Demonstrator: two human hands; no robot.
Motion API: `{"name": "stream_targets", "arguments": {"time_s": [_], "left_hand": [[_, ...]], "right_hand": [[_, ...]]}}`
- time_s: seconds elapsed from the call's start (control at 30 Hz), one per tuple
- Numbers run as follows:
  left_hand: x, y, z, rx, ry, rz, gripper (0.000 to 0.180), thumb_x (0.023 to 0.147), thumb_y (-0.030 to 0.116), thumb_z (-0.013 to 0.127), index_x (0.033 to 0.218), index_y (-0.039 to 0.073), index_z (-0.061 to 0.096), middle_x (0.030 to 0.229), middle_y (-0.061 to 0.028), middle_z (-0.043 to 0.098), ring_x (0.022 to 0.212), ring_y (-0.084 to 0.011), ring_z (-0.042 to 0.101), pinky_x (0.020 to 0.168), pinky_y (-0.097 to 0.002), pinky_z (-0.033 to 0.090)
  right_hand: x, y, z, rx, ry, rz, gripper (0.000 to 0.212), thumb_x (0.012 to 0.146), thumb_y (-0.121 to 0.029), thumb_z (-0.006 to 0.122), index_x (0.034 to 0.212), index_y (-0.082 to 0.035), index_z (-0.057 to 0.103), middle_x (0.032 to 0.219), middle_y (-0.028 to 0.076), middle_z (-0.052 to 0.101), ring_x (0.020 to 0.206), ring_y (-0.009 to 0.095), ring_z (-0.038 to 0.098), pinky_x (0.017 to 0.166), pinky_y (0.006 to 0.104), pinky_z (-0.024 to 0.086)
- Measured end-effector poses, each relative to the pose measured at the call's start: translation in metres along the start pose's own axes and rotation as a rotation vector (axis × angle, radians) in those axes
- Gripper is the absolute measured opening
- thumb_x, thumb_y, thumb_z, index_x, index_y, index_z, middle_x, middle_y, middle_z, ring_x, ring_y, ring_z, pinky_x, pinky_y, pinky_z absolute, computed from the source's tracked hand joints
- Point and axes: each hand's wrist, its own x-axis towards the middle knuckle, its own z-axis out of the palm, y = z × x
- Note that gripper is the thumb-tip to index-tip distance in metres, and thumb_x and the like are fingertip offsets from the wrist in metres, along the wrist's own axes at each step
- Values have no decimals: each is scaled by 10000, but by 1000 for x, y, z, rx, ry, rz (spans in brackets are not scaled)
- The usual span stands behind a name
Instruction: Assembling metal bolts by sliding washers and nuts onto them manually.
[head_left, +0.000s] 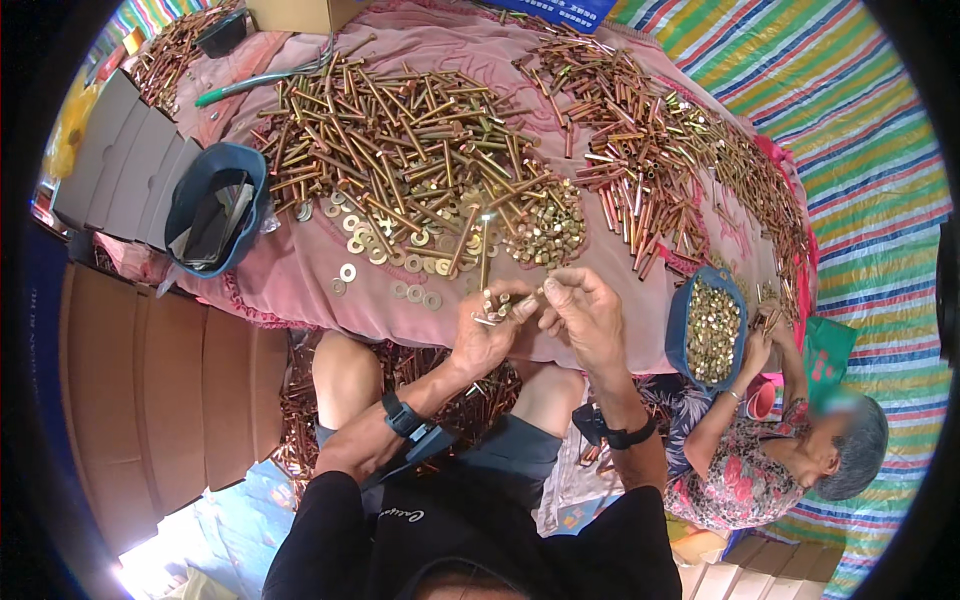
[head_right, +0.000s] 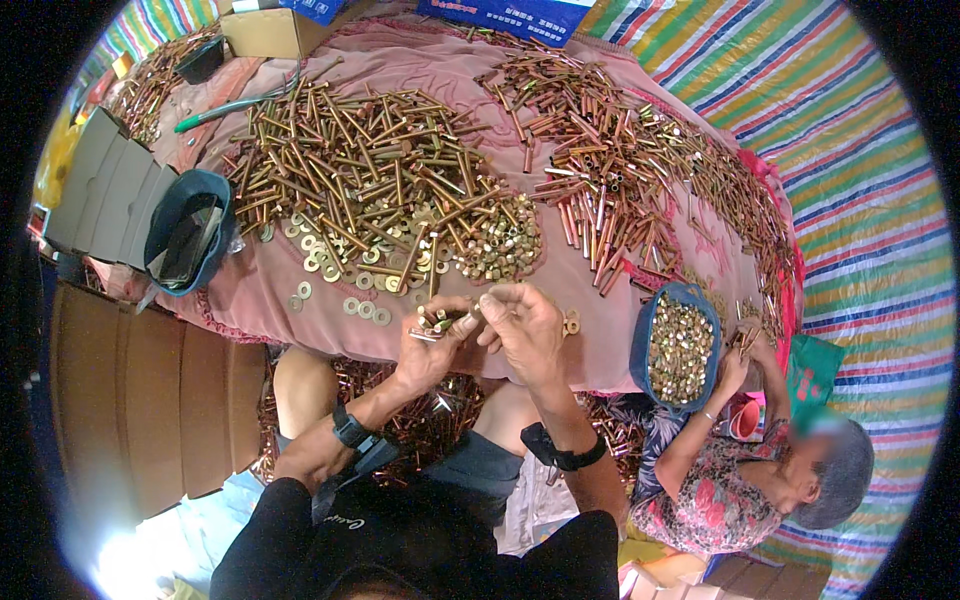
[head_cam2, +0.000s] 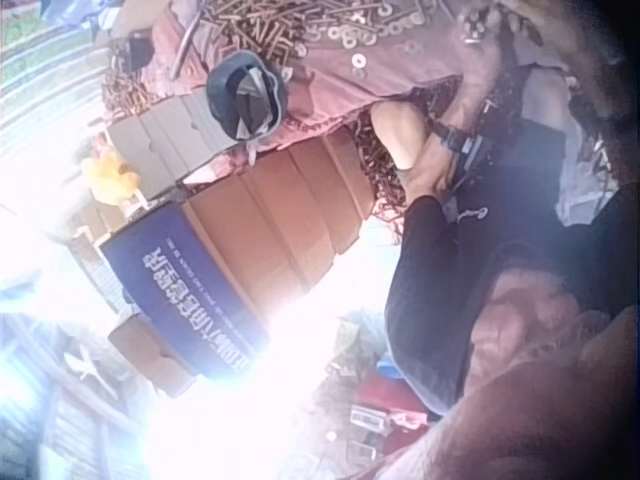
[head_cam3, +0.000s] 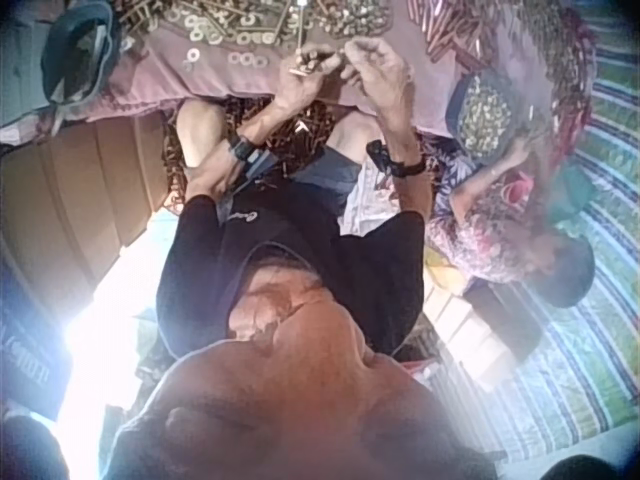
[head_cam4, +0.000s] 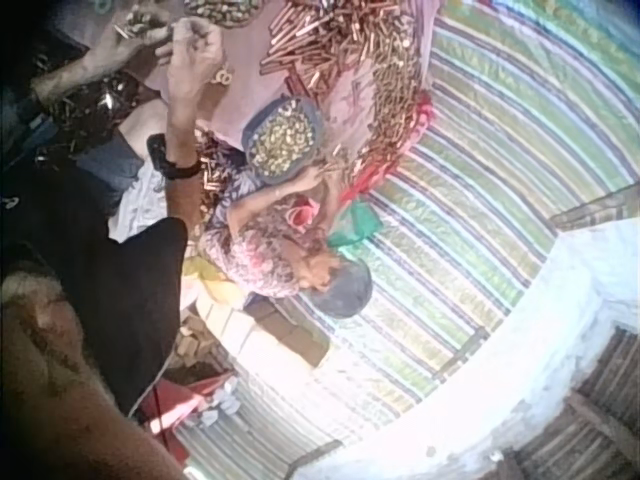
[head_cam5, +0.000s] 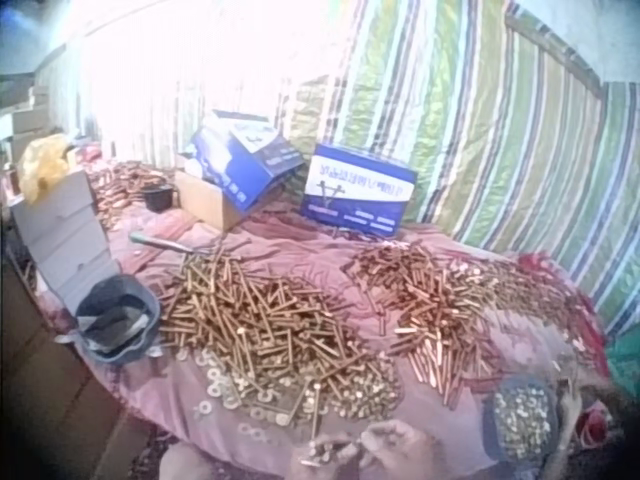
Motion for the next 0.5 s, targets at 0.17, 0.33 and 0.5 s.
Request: {"name": "stream_targets", "arguments": {"time_s": [0.17,0.33,0.5], "left_hand": [[0,-9,-5,-103,-102,-107,199,960,94,732,1122,-11,684,1014,-30,696,908,-93,617,783,-251,527],[1,8,-2,-80,-110,9,223,987,119,698,1177,3,678,1060,-58,718,909,-102,637,780,-264,534],[0,35,-11,-247,2,-113,311,1038,255,627,1239,18,618,1194,-139,710,1005,-207,698,817,-324,594]], "right_hand": [[-2,-2,7,-771,129,-758,194,962,-184,738,1031,-7,702,840,33,695,648,116,643,563,243,478],[0,2,-7,-648,155,-581,185,971,-175,727,990,8,701,785,24,671,627,89,592,569,232,462],[-2,4,-14,-188,247,-305,224,993,-213,705,996,10,692,722,18,645,587,58,556,537,207,439]]}}
